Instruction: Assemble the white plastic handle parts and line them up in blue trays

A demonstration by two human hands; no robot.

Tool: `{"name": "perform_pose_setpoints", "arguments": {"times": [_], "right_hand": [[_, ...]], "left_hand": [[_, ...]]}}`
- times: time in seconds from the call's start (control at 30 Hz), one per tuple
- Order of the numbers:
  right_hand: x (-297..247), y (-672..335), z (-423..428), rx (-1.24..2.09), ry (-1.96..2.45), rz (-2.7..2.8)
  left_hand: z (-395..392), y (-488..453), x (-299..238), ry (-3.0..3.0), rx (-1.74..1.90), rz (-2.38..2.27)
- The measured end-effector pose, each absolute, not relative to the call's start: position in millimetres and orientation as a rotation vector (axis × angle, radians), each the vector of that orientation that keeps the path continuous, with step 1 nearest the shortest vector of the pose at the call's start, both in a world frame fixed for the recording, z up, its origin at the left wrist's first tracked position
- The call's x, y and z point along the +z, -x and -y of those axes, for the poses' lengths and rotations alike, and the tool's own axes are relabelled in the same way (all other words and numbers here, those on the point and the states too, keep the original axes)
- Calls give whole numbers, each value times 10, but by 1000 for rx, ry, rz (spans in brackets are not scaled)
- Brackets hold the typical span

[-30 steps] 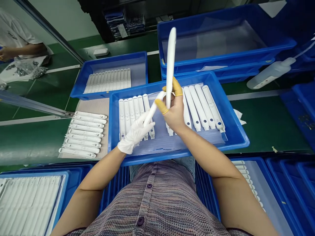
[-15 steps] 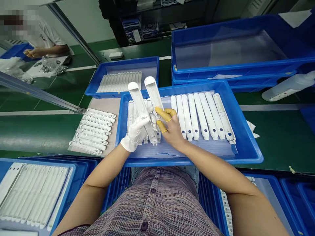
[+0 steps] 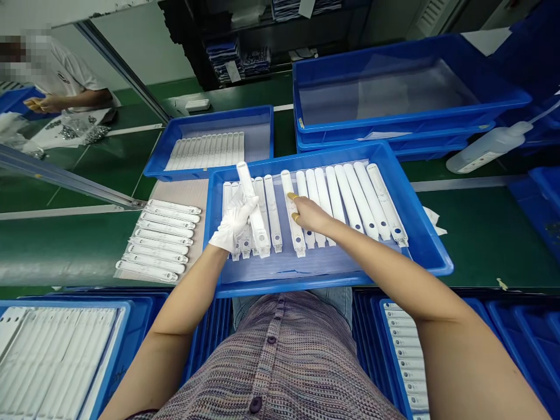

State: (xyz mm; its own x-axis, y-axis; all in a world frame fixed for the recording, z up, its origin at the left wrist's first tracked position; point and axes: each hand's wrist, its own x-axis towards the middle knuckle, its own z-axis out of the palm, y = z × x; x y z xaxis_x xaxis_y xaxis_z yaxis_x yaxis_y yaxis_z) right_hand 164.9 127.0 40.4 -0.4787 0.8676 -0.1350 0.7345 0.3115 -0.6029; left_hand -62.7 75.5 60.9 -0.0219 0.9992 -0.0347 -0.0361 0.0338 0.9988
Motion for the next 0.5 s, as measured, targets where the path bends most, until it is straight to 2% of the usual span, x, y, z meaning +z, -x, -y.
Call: {"name": "perform_pose_setpoints", "arguments": {"times": [0.17, 0.33, 0.5], "right_hand": [[328, -1524, -1304, 893, 1452, 2405], [463, -1552, -1061, 860, 1194, 2267], [491, -1684, -949, 766, 1081, 2121]], "left_hand": [[-766, 645, 557, -1167, 1204, -1172], [-776, 722, 597, -1367, 1368, -1246], [-923, 566, 381, -1551, 1043, -1302]]}}
